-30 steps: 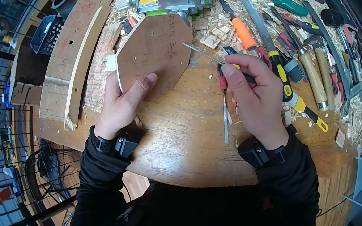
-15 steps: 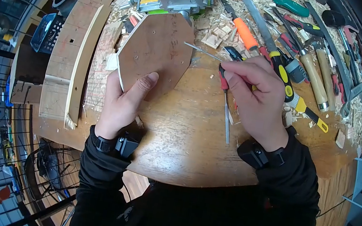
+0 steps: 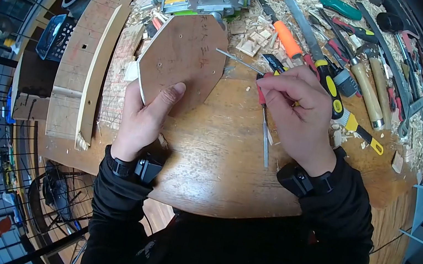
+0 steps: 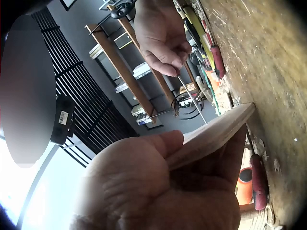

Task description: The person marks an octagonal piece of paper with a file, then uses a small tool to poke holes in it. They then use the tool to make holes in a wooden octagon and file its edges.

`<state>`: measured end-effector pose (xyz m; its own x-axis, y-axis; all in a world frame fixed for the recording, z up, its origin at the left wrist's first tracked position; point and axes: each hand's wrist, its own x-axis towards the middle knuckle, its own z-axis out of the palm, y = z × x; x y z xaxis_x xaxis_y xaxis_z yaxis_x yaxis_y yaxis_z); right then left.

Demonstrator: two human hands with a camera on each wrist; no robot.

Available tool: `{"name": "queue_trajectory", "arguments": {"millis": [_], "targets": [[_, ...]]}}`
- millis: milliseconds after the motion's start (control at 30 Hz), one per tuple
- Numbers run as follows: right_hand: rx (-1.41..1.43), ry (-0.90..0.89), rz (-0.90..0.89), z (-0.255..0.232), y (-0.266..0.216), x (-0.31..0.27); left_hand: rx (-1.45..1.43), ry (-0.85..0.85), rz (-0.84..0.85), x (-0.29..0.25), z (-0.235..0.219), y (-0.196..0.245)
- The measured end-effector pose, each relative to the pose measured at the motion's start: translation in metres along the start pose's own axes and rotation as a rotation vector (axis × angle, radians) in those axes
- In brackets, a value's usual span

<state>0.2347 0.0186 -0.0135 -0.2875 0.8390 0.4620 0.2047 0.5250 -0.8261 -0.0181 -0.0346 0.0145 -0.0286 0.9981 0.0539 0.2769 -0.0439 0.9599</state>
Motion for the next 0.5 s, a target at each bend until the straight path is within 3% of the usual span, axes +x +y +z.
{"name": "queue_trajectory", "arguments": {"millis": [167, 233, 333, 467, 500], "targets": [[0.094, 0.009, 0.088, 0.004, -0.008, 0.0, -0.004, 0.008, -0.011, 0.0, 0.0, 0.001], [0.303, 0.049, 0.257, 0.006, -0.01, -0.003, -0.005, 0.012, -0.019, 0.0, 0.0, 0.001], [0.319, 0.034, 0.325, 0.003, -0.012, -0.002, -0.028, 0.012, -0.024, 0.001, 0.0, -0.001], [0.309, 0.075, 0.302, 0.006, -0.007, -0.003, -0.017, 0.008, -0.025, 0.001, 0.0, -0.001], [0.186, 0.018, 0.178, 0.002, -0.003, -0.001, -0.024, 0.017, -0.014, 0.001, 0.001, -0.001]]}}
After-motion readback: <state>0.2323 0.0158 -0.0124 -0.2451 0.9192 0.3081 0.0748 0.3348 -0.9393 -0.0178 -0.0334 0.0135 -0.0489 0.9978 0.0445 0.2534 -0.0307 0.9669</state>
